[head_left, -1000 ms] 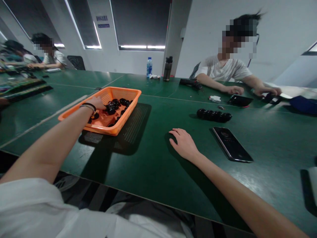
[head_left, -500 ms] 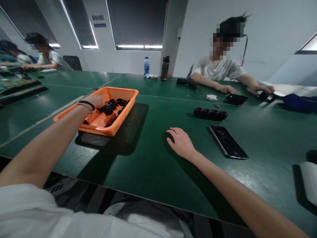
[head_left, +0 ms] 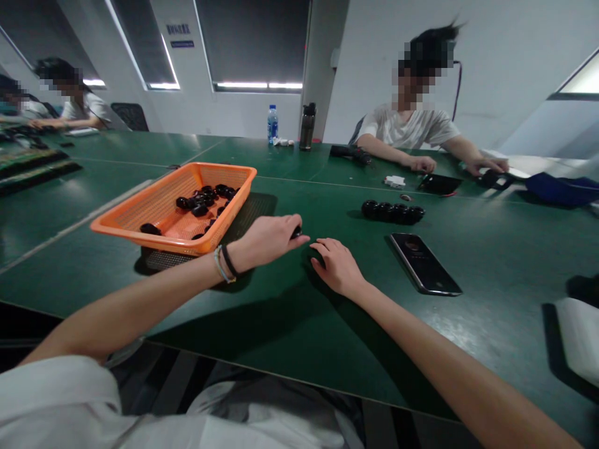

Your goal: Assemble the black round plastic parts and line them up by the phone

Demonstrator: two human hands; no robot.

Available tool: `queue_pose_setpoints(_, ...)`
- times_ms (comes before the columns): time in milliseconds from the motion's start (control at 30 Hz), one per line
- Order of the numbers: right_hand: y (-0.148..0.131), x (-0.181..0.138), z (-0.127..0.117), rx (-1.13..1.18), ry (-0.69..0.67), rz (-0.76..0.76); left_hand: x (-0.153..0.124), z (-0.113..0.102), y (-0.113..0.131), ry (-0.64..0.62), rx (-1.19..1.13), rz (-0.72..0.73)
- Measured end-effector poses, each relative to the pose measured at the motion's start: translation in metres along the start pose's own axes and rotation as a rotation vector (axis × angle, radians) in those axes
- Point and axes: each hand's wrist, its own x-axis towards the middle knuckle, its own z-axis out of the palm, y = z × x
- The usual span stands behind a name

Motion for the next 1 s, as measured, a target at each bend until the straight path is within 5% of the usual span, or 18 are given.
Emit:
queue_pose_setpoints(167, -0.002, 0.000, -0.003, 0.006, -0.021, 0.018, -0.011, 0.052, -0.012, -0.166, -0.214, 0.264)
queue_pose_setpoints(433, -0.002, -0.001, -0.003, 0.012, -0.021, 0.022, -0.019, 0.066, -0.019, -0.083, -0.399, 0.249)
queue_pose_setpoints(567, -0.001, -0.001, -0.001, 0.002, -0.011, 0.008, -0.019, 0.053, -0.018, 0.006, -0.359, 0.267)
queue_pose_setpoints(733, 0.000, 0.000, 0.002, 0.011, 0.007, 0.019, -0.002, 0.007, -0.028, 0.087, -0.243, 0.258)
queue_pose_setpoints(900, -0.003, 0.000, -0.005, 0.046, -0.028, 0.022, 0.038, -0.021, -0.083, 0.181, -0.090, 0.029)
queue_pose_setpoints(1000, -0.006, 0.000, -0.010, 0.049, -0.060, 0.048, 0.048, -0.016, -0.125, 0.061, -0.080, -0.214)
